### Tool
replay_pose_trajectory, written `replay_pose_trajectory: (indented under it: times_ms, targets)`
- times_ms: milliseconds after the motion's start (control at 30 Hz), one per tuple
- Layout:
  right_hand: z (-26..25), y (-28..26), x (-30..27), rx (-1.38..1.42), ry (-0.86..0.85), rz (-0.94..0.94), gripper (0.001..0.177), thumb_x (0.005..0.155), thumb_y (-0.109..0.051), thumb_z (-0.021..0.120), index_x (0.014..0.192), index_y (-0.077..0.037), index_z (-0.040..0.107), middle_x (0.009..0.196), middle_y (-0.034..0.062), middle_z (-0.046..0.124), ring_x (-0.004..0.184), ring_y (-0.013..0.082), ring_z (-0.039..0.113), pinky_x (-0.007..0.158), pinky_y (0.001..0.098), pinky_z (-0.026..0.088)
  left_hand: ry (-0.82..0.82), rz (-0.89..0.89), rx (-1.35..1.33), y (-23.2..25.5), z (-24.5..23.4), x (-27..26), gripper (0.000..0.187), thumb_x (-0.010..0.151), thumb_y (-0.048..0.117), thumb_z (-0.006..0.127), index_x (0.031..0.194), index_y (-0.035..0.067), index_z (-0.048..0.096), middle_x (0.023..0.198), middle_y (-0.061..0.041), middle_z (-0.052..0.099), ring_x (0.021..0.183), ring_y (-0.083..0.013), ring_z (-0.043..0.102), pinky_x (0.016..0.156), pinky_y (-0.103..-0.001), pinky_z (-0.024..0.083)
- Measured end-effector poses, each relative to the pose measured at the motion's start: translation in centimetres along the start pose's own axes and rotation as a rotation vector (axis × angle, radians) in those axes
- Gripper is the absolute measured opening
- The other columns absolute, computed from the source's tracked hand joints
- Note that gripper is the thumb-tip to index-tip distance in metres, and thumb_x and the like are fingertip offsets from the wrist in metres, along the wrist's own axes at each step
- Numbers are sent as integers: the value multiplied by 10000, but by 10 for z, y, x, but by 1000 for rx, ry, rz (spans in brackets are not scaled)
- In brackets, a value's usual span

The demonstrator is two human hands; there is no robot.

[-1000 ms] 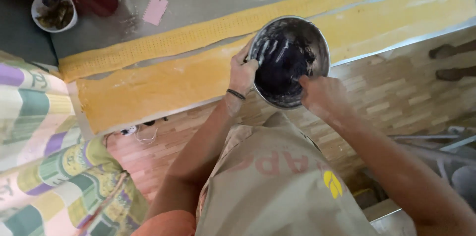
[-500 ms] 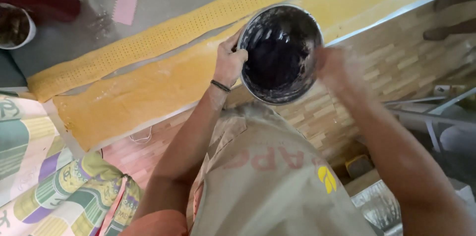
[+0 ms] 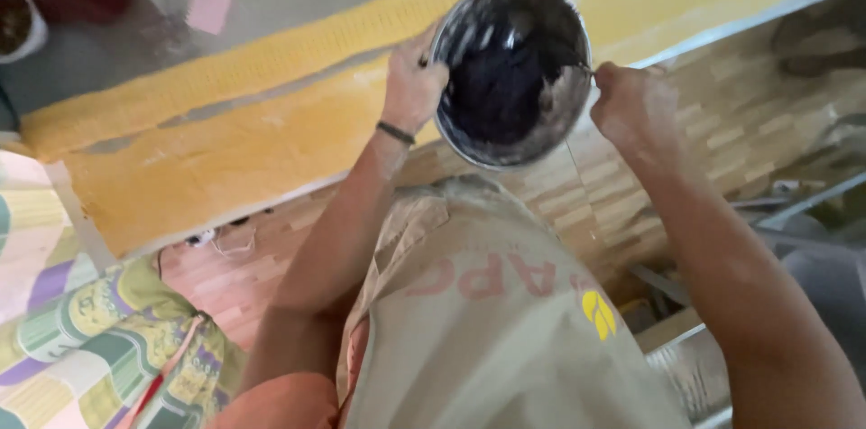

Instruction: Mixing a dark purple filling in a metal bowl using a spoon while standing at a bakery workstation.

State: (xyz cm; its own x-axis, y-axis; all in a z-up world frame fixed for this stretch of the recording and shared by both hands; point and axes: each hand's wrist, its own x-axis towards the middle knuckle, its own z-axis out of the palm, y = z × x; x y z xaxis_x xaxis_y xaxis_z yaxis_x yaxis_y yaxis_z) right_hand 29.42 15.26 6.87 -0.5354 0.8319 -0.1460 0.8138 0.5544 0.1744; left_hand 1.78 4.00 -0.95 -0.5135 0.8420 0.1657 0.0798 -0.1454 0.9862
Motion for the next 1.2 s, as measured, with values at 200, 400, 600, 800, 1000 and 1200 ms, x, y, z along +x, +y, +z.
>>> replay_pose_trajectory:
  times_ms: [200, 400, 600, 800, 1000, 1200]
  targets:
    - [-27, -61, -39, 179, -484, 114, 275, 867, -150, 427, 1061, -63, 601, 978, 282, 706, 930, 501, 691, 716, 577, 555, 216, -118, -143, 15, 18, 5, 643, 731, -37, 461, 1339, 84, 629, 1356, -172, 654, 1335, -333, 555, 1119, -518, 529]
    - [-22, -31, -17, 359, -390, 166, 474, 903, -155, 408, 1130, -346, 777, 1129, 120, 760, 1058, 387, 695, 946, 472, 537, 67, -160, -33, 6, 22, -12, 678, 708, -13, 482, 1364, 95, 614, 1395, -164, 636, 1352, -312, 562, 1157, -401, 468]
    - [14, -22, -27, 179, -116, 191, 332, 843, -78, 485, 1083, -131, 709, 830, 275, 718, 825, 550, 694, 665, 597, 563, 112, -20, -160, 21, 31, -16, 649, 675, -43, 474, 1287, 49, 672, 1299, -123, 688, 1274, -275, 616, 1165, -410, 476]
    - [24, -88, -44, 375, -535, 135, 377, 811, -197, 496, 1128, -111, 680, 1084, 250, 720, 1044, 461, 678, 860, 524, 554, 263, -134, -172, -18, 34, -16, 658, 657, 1, 483, 1285, 12, 678, 1302, -122, 693, 1298, -229, 595, 1181, -327, 399]
    - [17, -47, -8, 413, -295, 159, 258, 881, -364, 579, 1042, -255, 749, 900, 112, 770, 966, 402, 738, 758, 534, 582, 166, -386, -56, 8, 21, -21, 645, 663, 51, 581, 1286, 164, 700, 1212, -65, 735, 1132, -229, 699, 1076, -383, 510]
    - [17, -57, -16, 266, -216, 335, 346, 789, -230, 742, 1135, -236, 757, 953, 118, 779, 1011, 432, 738, 765, 637, 586, 39, -353, -130, -2, 19, -35, 675, 599, -30, 566, 1223, 162, 736, 1167, -70, 745, 1106, -203, 687, 1017, -376, 541]
